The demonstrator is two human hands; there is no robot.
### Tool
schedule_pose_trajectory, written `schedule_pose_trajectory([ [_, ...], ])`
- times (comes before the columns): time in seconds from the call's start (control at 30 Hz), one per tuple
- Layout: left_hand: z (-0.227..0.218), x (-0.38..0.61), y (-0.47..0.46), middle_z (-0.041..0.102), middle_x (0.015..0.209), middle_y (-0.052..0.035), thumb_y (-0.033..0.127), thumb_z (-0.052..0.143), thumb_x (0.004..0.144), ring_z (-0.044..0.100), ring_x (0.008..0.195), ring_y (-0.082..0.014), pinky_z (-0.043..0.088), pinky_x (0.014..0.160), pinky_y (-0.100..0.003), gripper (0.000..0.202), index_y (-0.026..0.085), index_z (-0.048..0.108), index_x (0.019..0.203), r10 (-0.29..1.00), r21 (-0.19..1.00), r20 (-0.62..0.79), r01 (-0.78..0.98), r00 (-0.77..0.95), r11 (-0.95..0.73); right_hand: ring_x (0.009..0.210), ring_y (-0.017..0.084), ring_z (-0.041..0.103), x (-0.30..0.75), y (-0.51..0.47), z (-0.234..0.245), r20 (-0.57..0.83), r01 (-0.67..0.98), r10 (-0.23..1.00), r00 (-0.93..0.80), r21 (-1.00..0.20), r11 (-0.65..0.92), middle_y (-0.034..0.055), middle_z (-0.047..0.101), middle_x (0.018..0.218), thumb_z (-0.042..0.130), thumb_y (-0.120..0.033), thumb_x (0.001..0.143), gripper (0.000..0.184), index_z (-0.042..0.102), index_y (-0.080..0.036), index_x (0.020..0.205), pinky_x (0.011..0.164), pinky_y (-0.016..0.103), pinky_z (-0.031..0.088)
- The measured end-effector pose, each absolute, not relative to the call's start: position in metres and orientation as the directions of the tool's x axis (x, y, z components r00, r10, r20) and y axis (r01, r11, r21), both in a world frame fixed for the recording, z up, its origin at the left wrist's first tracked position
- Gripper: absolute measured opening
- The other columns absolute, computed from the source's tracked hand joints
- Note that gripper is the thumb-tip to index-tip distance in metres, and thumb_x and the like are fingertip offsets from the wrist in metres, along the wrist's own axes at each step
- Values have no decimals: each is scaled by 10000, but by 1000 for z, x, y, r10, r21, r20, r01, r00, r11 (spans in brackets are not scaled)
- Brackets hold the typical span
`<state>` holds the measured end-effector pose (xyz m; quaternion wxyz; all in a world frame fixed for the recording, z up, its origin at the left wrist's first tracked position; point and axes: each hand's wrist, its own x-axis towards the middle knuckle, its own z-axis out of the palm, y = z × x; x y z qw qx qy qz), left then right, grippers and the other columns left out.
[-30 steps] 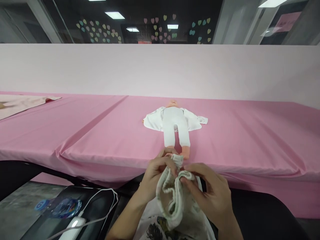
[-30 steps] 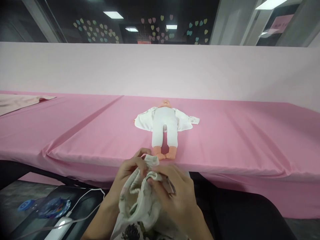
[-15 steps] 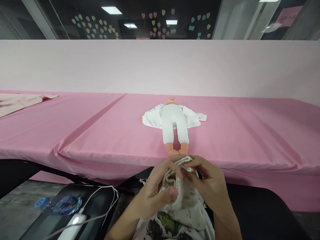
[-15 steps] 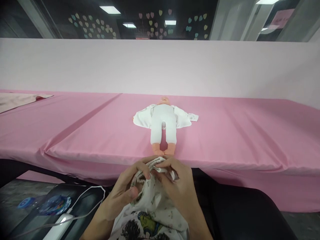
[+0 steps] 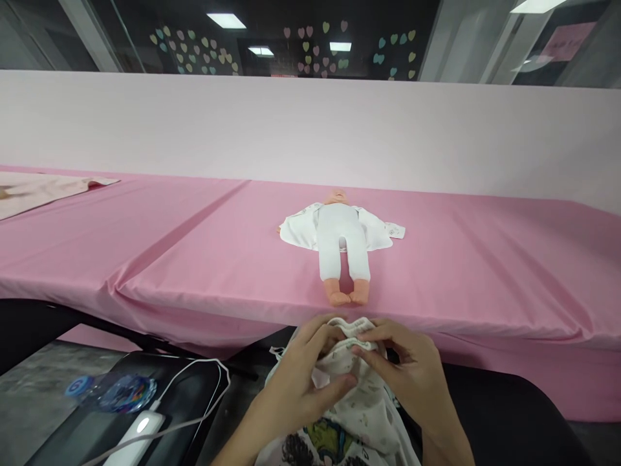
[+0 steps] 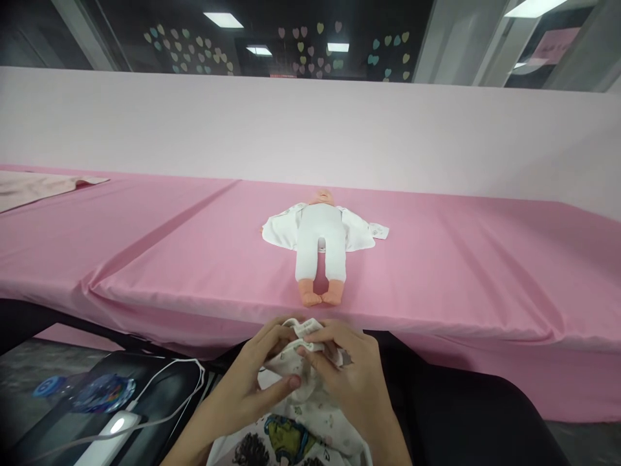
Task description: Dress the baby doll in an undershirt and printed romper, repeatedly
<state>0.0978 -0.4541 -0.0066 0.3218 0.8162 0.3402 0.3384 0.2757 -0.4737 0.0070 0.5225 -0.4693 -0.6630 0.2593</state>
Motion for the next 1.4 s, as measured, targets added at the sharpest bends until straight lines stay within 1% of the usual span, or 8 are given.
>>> schedule_pose_trajectory([
  [0.2,-5,95,-450,475,1286,-83,383,600,795,432,1192,-237,370,1014,-371,351,233,605,1112,717,695,278,382,639,-609,609,108,536,277,-476,8,430,356,897,-103,-826,437,-3,653,773,652,-193,776,18,641,-204,769,568,210,430],
  [0.4,1,73,-454,462,1337,-63,422,613,771,389,1247,-277,113,1127,-525,238,210,673,863,773,529,152,610,616,-590,537,86,419,278,-477,-1,365,414,926,-98,-831,371,-38,526,612,649,-222,787,49,629,-201,746,520,197,354],
  [0.63,3,69,-455,379,1402,-38,420,621,769,307,1311,-263,158,1136,-490,278,244,656,982,650,538,133,496,749,-681,557,81,440,275,-477,-9,390,394,908,-150,-819,417,-32,563,688,626,-202,794,39,604,-202,762,534,186,360],
  [0.8,-8,56,-446,360,1407,-50,310,575,812,298,1315,-260,180,1126,-506,130,193,633,809,720,521,153,563,677,-641,558,86,439,275,-480,-15,333,441,925,-184,-813,380,-29,553,677,618,-184,791,37,598,-194,761,535,191,352],
  [1.0,-11,55,-448,494,1256,-58,283,743,662,411,1219,-252,378,1037,-393,159,171,632,644,580,558,223,385,784,-735,551,82,464,266,-481,-17,283,435,928,-244,-823,366,-21,583,692,623,-172,782,54,593,-182,738,517,183,352],
  [1.17,-20,68,-451,568,1138,-34,210,719,691,431,1194,-235,323,1082,-443,50,229,691,728,545,412,311,406,779,-816,580,83,502,261,-481,-19,277,471,915,-293,-792,390,-18,592,708,601,-118,772,66,607,-184,765,545,179,367],
  [1.3,-36,67,-447,573,1146,-54,148,646,733,437,1181,-237,267,1104,-507,166,204,668,888,571,233,427,525,701,-819,556,83,479,263,-481,-23,260,502,924,-281,-781,372,-26,573,674,596,-119,768,69,585,-183,745,516,186,342],
  [1.4,-42,65,-448,560,1185,-68,166,615,754,437,1191,-232,280,1102,-492,175,199,659,921,558,212,416,520,718,-827,571,86,480,264,-481,-24,255,494,923,-287,-786,371,-30,570,676,601,-125,765,69,579,-189,751,530,190,341],
])
